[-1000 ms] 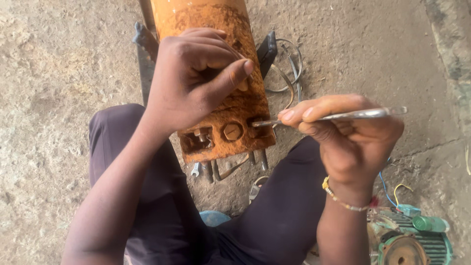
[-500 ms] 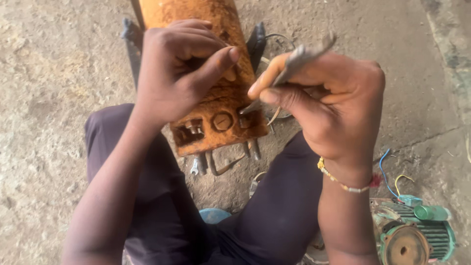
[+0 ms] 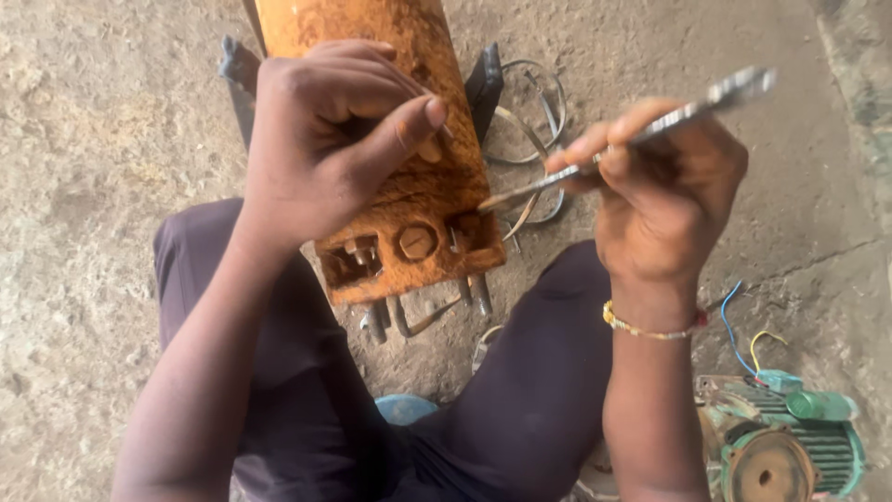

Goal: The person sits on the floor and uses a wrench to loosen and remove a bolt from a rusty cylindrical metal object. They then use a screwdriver to adjust a screw on the same object.

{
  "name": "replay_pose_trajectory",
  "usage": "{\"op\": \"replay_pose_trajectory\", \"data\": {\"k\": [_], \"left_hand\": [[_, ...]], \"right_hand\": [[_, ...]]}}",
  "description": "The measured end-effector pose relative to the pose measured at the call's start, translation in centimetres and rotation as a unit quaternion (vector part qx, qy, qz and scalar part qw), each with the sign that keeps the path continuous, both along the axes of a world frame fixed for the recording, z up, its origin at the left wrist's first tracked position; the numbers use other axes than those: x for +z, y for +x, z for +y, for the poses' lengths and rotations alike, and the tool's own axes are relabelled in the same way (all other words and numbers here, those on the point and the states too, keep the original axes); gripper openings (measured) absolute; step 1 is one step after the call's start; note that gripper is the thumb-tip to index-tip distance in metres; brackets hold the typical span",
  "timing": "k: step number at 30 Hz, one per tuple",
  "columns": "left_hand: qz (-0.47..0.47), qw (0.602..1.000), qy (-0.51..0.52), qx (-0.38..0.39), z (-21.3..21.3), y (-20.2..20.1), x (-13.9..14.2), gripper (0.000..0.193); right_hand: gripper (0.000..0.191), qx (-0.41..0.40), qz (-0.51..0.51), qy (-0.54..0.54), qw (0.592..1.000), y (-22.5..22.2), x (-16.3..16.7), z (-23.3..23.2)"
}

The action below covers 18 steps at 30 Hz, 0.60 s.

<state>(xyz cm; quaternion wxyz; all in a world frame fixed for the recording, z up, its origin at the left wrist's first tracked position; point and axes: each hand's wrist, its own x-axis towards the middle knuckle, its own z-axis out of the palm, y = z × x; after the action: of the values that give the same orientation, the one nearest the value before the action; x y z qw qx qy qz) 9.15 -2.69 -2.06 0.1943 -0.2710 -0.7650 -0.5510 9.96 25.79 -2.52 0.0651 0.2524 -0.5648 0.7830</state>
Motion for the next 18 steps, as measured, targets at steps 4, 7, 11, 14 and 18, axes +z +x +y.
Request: {"op": "replay_pose_trajectory", "data": {"k": [4, 7, 11, 14, 18], "left_hand": [[0.07, 0.997, 0.003, -0.028, -0.2, 0.1, 0.0, 0.023], [0.065, 0.997, 0.008, -0.028, -0.1, 0.2, 0.1, 0.024], [0.006, 1.0, -0.001, -0.005, 0.1, 0.1, 0.3, 0.021], [0.045, 0.999, 0.013, -0.017, 0.2, -0.1, 0.5, 0.022], [-0.036, 0.999, -0.012, 0.02, 0.1, -0.1, 0.7, 0.023]], "right_hand": [[0.009, -0.003, -0.02, -0.063, 0.998, 0.6, 0.0, 0.6], [0.008, -0.003, 0.003, -0.046, 0.999, 0.8, -0.9, -0.2], [0.004, 0.024, 0.013, -0.024, 0.999, 1.0, -1.3, -2.3], [0.005, -0.007, 0.061, 0.074, 0.995, 1.5, 1.1, -3.5], [0.007, -0.068, 0.167, 0.322, 0.929, 2.7, 4.5, -5.1]]}}
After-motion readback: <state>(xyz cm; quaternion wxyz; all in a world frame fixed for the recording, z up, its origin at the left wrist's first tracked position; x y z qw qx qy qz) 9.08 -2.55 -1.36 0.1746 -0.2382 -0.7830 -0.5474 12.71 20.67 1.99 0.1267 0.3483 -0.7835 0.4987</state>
